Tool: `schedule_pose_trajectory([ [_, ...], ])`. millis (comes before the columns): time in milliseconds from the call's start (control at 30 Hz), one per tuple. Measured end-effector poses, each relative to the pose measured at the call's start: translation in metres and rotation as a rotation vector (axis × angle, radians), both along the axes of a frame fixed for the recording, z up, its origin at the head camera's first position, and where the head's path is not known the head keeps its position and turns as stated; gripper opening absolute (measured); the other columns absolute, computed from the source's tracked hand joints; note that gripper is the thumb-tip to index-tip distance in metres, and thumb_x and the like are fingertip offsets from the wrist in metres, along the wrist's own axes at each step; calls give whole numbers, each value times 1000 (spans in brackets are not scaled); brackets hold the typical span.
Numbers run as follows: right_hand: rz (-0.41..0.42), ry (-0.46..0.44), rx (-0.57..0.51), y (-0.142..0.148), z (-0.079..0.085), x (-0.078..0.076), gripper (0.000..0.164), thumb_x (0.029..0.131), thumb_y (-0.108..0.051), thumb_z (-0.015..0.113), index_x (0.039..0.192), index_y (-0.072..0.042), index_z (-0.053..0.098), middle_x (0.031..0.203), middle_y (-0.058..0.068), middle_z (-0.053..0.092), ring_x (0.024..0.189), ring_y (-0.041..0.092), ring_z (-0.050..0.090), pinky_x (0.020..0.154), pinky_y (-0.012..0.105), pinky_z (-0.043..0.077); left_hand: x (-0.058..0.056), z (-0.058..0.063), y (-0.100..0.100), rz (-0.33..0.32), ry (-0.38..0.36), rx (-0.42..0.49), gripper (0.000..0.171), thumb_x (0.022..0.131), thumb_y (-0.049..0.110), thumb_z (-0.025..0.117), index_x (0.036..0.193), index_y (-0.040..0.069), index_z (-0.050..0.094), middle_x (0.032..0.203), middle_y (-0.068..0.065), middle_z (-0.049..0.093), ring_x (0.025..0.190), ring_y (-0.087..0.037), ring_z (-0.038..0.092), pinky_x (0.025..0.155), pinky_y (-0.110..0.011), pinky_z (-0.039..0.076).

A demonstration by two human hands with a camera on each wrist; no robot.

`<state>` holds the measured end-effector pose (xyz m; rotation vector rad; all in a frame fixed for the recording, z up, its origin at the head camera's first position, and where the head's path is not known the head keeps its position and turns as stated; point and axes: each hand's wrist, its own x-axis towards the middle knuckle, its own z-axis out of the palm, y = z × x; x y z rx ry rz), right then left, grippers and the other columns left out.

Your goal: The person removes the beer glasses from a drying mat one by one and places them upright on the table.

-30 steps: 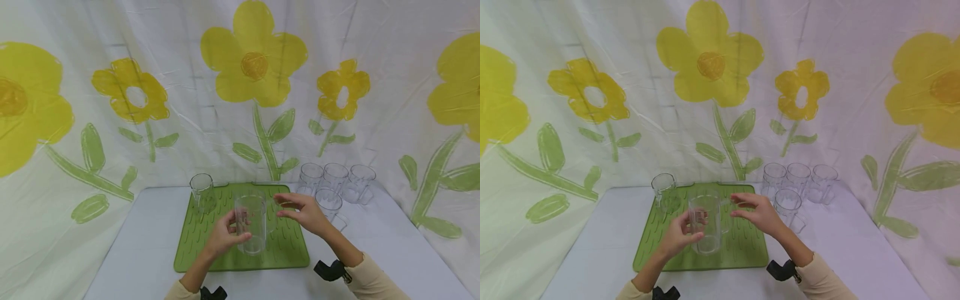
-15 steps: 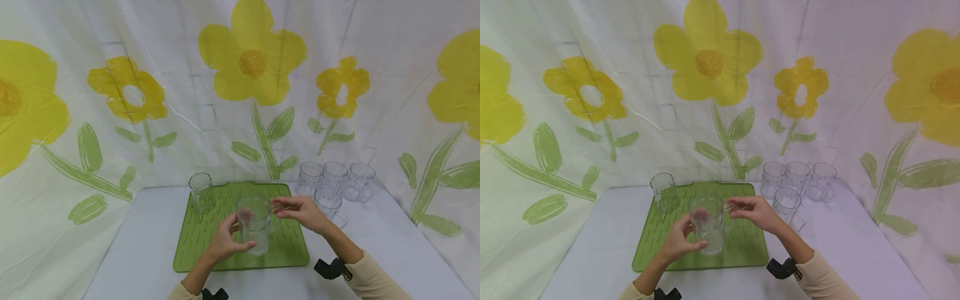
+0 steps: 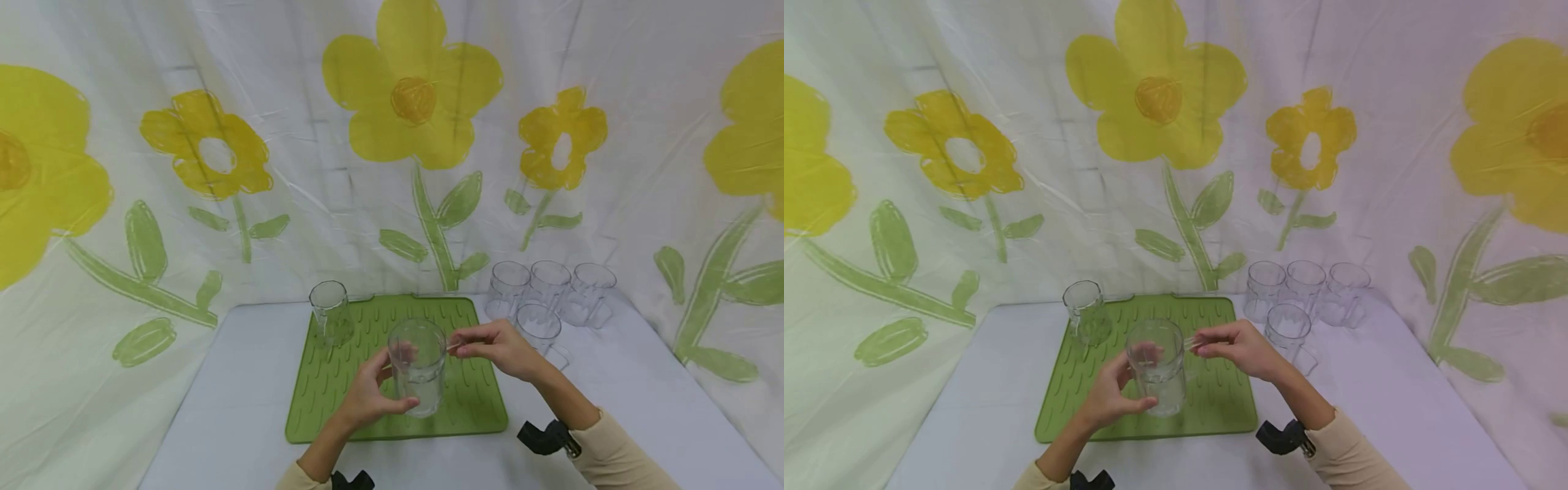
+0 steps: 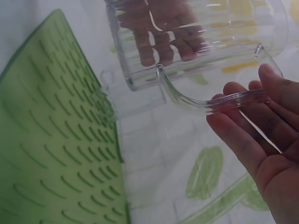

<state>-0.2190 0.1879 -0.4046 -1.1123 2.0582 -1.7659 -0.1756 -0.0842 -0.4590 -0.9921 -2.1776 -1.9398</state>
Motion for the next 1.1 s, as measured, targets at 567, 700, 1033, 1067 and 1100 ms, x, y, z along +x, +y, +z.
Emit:
schedule_pose_trajectory([
  [567, -37, 31, -36, 3, -1, 5, 25, 94, 2, 57, 114, 17, 63, 104, 9, 75, 95, 9, 72, 77, 27, 61, 0, 5, 1, -24, 9, -6, 74, 70, 4, 81, 136, -1, 47, 130, -30, 56, 120, -25, 59, 103, -32, 51],
  [700, -25, 33, -84, 3, -2, 7, 26, 94, 4, 57, 115, 17, 62, 105, -7, 75, 95, 8, 72, 78, 26, 61, -1, 4, 0, -38, 14, -6, 75, 72, 1, 80, 138, -2, 45, 130, -31, 55, 121, -28, 59, 105, -32, 50],
  [1033, -41, 30, -106, 3, -2, 7, 30, 95, 3, 56, 113, 28, 54, 106, -4, 75, 96, 6, 71, 81, 23, 60, -1, 3, 0, -6, 3, -46, 80, 74, 3, 79, 145, 4, 40, 138, -23, 51, 125, -24, 55, 107, -39, 48],
  [1067, -46, 28, -105, 3, -2, 8, 31, 95, 3, 56, 112, 28, 54, 106, -6, 75, 96, 6, 71, 81, 23, 60, -1, 3, 0, -2, 4, -46, 80, 74, 3, 79, 145, 4, 40, 138, -23, 51, 125, -24, 54, 107, -40, 48],
  [1100, -49, 27, -103, 3, -2, 8, 31, 95, 2, 56, 112, 27, 55, 106, -8, 75, 96, 5, 71, 81, 23, 60, -1, 2, -1, 2, 3, -46, 80, 74, 4, 79, 145, 4, 40, 138, -23, 50, 126, -23, 53, 108, -41, 47],
])
